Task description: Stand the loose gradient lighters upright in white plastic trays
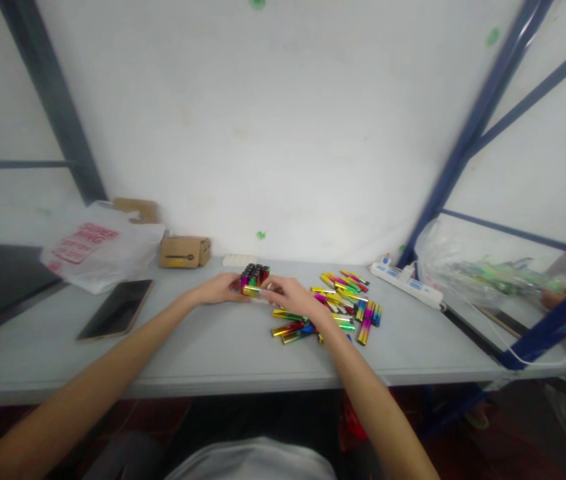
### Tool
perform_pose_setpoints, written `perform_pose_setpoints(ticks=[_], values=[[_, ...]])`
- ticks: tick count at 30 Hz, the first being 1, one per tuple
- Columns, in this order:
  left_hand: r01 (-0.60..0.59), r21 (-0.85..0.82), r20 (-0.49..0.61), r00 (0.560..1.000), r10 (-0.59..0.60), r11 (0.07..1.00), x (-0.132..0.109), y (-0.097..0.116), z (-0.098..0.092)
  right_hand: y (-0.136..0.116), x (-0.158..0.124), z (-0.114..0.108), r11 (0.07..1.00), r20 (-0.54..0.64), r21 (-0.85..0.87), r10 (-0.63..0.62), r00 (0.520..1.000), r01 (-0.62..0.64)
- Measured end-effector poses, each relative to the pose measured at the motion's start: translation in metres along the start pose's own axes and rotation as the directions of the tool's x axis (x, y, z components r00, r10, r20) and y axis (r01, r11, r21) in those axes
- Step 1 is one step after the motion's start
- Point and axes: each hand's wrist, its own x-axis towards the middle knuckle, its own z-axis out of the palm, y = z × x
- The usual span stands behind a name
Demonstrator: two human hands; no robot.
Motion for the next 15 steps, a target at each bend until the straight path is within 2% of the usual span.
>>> perform_pose_setpoints(ticks=[3,8,10,12,15], values=[[0.014,0.003,-0.004,1.0,-0.014,1.0,0.0,0.0,0.0,0.007,0.008,-0.006,0.993,-0.183,0.115,0.025,0.983,-0.004],[0.007,-0.012,-0.005,1.0,-0.007,1.0,0.0,-0.001,0.0,0.025,0.027,-0.001,0.89,-0.361,0.453,0.227,0.905,-0.042],[0.01,-0.004,-0.009,1.0,-0.01,1.0,-0.001,-0.001,0.0,0.029,0.031,0.005,0.855,-0.367,0.518,0.255,0.894,-0.031],[0.019,-0.007,-0.01,1.0,-0.019,1.0,-0.001,-0.001,0.0,0.032,0.032,0.011,0.85,-0.329,0.526,0.24,0.913,-0.034],[0.024,-0.017,-0.006,1.0,-0.024,1.0,-0.001,0.0,0.0,0.035,0.03,0.018,0.903,-0.282,0.424,0.207,0.937,-0.072]])
